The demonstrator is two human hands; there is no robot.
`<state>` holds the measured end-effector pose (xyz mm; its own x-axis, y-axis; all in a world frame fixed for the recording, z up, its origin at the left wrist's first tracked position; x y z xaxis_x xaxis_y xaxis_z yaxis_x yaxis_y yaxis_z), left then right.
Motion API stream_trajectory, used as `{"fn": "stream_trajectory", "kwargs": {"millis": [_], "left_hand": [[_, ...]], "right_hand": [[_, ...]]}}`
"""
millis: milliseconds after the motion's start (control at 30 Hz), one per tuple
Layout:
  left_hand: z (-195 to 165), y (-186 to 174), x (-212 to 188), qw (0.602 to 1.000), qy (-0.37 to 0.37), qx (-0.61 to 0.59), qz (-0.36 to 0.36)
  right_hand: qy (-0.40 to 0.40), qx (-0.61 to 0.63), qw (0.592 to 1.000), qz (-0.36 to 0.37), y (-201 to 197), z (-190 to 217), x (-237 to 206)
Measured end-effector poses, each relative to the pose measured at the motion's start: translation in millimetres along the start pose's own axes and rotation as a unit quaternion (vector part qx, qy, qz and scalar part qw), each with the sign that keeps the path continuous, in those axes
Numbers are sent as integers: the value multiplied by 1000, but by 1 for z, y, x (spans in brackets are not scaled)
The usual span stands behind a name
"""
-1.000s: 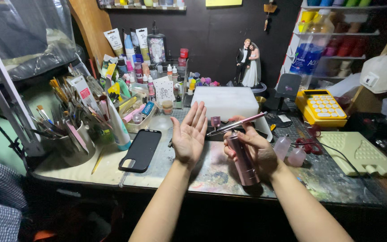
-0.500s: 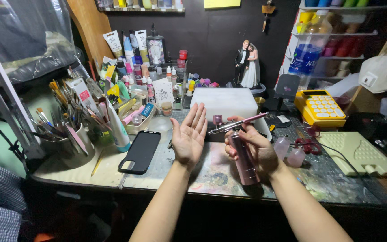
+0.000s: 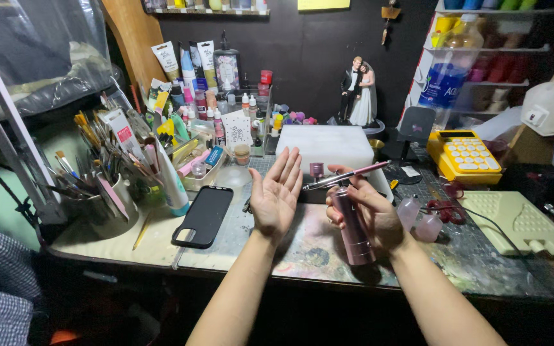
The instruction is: The person assembles a pink airbrush by attaching the air hose, inserting the paint cup, and screwing on the cap. They then test the airbrush by spraying a small amount onto their hand and a small card.
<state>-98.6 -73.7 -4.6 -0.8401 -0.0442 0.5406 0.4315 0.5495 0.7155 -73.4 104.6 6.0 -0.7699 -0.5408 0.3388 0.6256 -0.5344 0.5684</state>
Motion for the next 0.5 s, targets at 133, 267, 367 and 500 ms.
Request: {"fn": "stream_trajectory", "kwargs": {"millis": [133, 267, 367, 500], "left_hand": [[0, -1, 0, 1000, -4, -1, -3], [1, -2, 1, 1000, -9, -2, -6], [2, -4, 1, 1000, -6, -6, -11], [-1, -6, 1, 1000, -8, -2, -19]], "right_hand": [[2, -21, 1000, -19, -5, -4, 1], [5, -5, 1000, -9, -5, -7, 0], [-3, -7, 1000, -8, -3, -7, 0], [-1, -22, 1000, -4, 1, -7, 2]]}}
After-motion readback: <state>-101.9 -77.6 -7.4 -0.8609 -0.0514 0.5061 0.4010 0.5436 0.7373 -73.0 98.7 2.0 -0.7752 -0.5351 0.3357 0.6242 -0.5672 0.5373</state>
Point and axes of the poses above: each hand's wrist, its own x-axis towards the middle knuckle, its own y-axis out of the palm, z = x × y, the point moved 5 cm from there along x, towards the middle knuckle, and after that the axes turned 9 degrees about -z, right-handed, at the moved point
